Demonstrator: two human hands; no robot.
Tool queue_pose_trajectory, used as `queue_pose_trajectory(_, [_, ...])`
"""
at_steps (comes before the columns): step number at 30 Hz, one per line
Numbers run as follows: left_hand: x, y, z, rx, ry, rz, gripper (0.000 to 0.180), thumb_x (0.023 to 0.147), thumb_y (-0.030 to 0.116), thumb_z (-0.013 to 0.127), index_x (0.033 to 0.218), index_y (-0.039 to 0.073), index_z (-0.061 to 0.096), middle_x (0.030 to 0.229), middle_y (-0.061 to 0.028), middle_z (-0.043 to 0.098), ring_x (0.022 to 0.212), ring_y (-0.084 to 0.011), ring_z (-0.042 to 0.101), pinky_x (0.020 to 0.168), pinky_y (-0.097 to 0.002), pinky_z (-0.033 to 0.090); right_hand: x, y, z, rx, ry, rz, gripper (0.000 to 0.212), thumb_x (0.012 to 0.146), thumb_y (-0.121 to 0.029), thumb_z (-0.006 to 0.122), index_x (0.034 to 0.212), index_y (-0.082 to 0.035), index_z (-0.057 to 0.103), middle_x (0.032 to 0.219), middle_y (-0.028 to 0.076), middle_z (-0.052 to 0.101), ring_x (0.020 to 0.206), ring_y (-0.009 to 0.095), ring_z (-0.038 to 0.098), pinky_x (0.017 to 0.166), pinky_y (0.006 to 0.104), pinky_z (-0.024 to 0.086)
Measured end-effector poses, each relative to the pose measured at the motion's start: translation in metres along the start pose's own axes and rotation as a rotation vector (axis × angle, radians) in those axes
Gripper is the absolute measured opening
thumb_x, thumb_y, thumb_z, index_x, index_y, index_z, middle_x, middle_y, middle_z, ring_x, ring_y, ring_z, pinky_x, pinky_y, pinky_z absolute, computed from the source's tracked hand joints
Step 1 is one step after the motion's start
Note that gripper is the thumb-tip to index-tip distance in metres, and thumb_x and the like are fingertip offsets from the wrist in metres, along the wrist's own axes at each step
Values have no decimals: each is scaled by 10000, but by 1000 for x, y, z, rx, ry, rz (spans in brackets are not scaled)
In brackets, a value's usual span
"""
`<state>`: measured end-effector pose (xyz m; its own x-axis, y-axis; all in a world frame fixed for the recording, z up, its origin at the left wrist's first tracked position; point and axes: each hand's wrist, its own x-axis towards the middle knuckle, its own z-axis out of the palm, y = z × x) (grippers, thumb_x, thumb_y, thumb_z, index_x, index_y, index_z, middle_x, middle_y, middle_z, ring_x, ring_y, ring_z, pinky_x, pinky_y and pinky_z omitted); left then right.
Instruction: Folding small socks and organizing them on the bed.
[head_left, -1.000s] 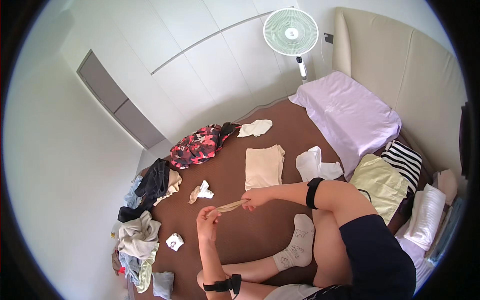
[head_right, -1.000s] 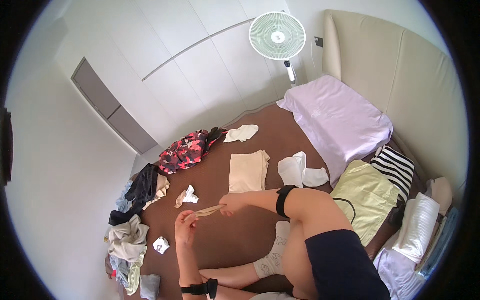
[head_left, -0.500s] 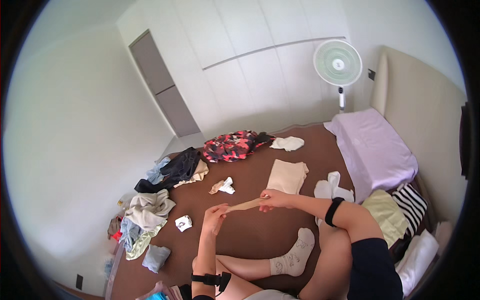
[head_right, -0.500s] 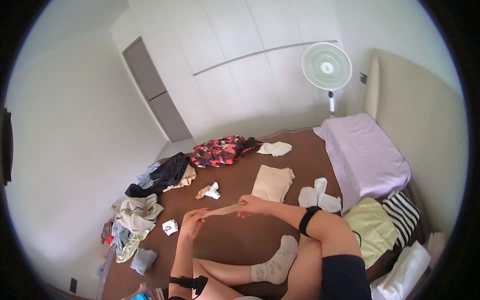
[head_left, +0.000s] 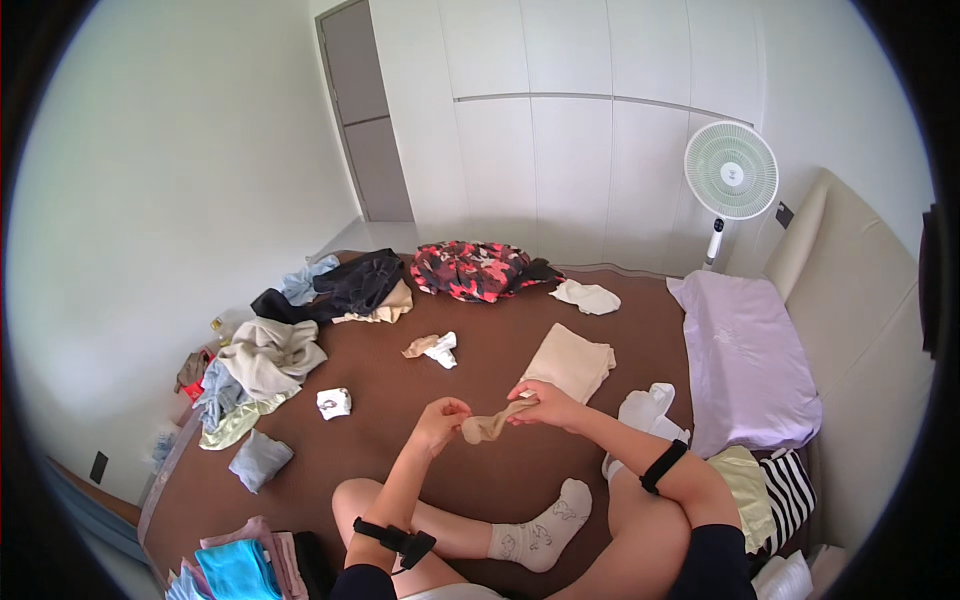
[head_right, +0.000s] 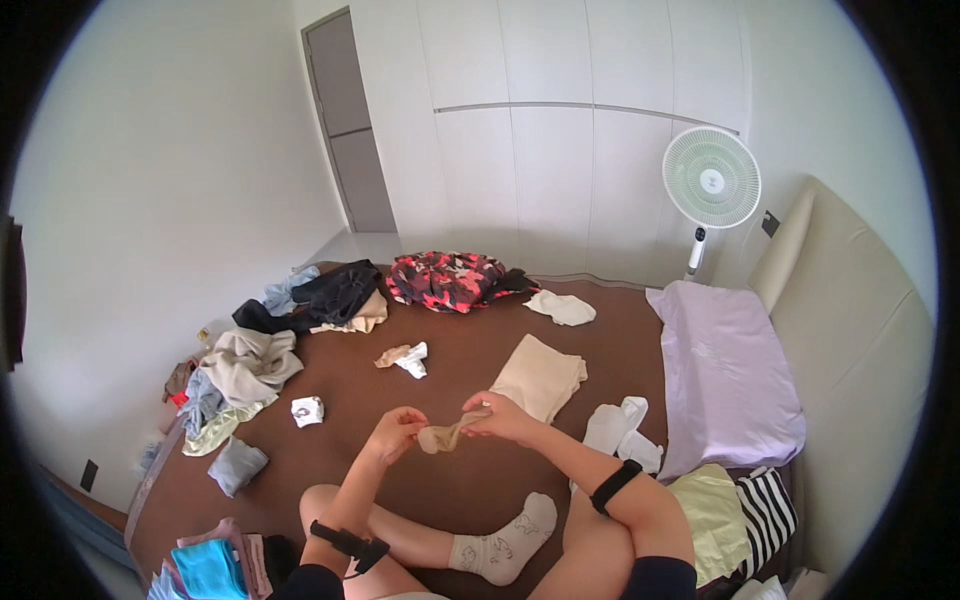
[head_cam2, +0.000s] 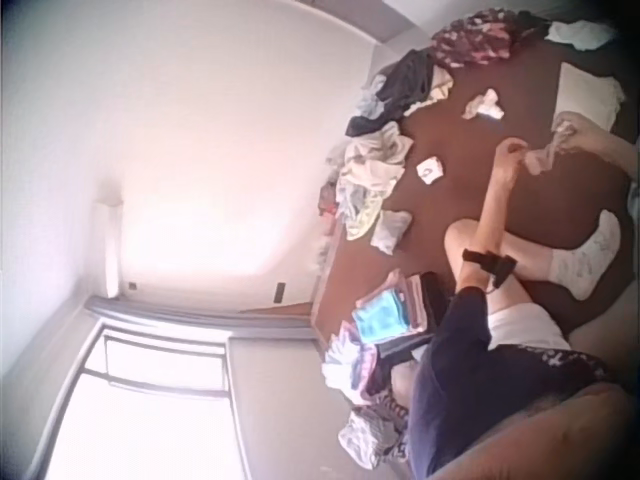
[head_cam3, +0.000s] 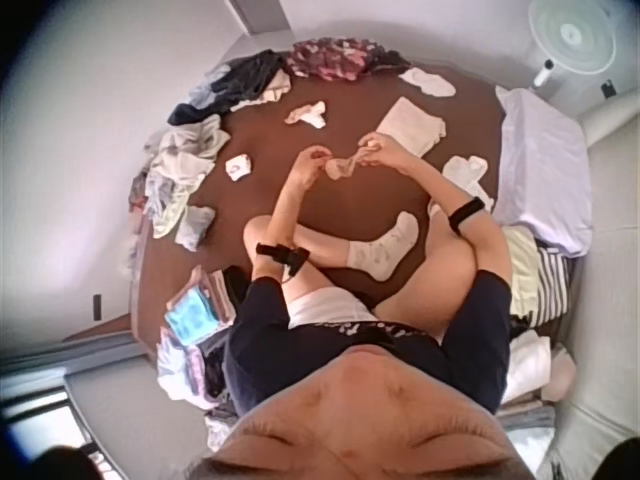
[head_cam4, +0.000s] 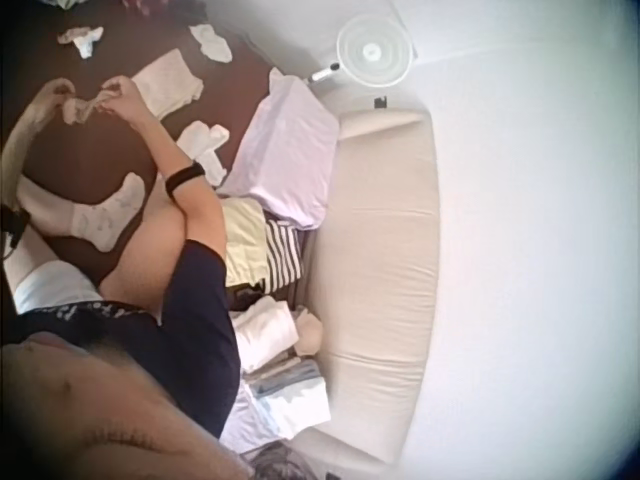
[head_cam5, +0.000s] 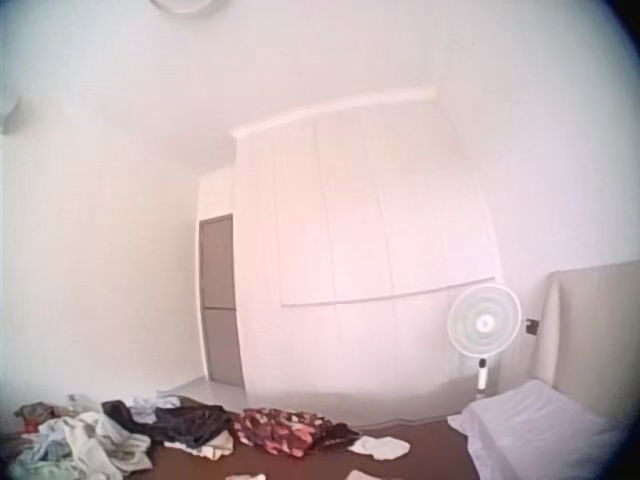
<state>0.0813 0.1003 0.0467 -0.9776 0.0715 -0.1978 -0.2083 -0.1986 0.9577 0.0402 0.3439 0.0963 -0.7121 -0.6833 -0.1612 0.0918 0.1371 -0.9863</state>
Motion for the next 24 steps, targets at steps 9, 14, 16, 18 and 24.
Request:
queue_pose_trajectory(9, [-11,30,-4,579,-230,79,218,724,-106,423,796,2,599,830,-73,566,746,-162,556,659,-287,446,-28,-38,-26,-695,-43,-227,237,769,-69,656,977,19,584,858,73,659,808,120,624,736,242,472])
queue_pose_trajectory(14, [-35,98,33,999,-389,621,195,666,-89,437,725,0,600,784,-121,547,803,-263,526,731,-324,418,-85,-66,-50,-333,-2,-170,200,809,-139,617,917,30,616,840,120,661,757,132,639,679,243,469])
queue_pose_trajectory(16, [-43,121,52,1055,-352,631,172,668,-83,447,722,-8,593,802,-132,548,823,-258,525,733,-322,415,-97,-75,-43,-263,51,-220,198,830,-143,592,916,34,613,833,125,662,763,131,639,680,244,472])
queue_pose_trajectory(18, [-34,136,52,1159,-431,652,152,680,-70,472,730,-8,602,827,-143,541,831,-267,522,737,-335,419,-104,-87,-38,-196,130,-271,201,851,-148,568,914,38,610,825,130,662,769,130,640,681,245,476])
queue_pose_trajectory(24, [-49,175,50,1715,-260,671,87,707,7,555,780,-30,587,945,-183,466,840,-308,515,758,-369,424,-86,-85,1,-134,271,-371,250,870,-216,539,900,22,609,788,118,663,760,164,647,655,287,489])
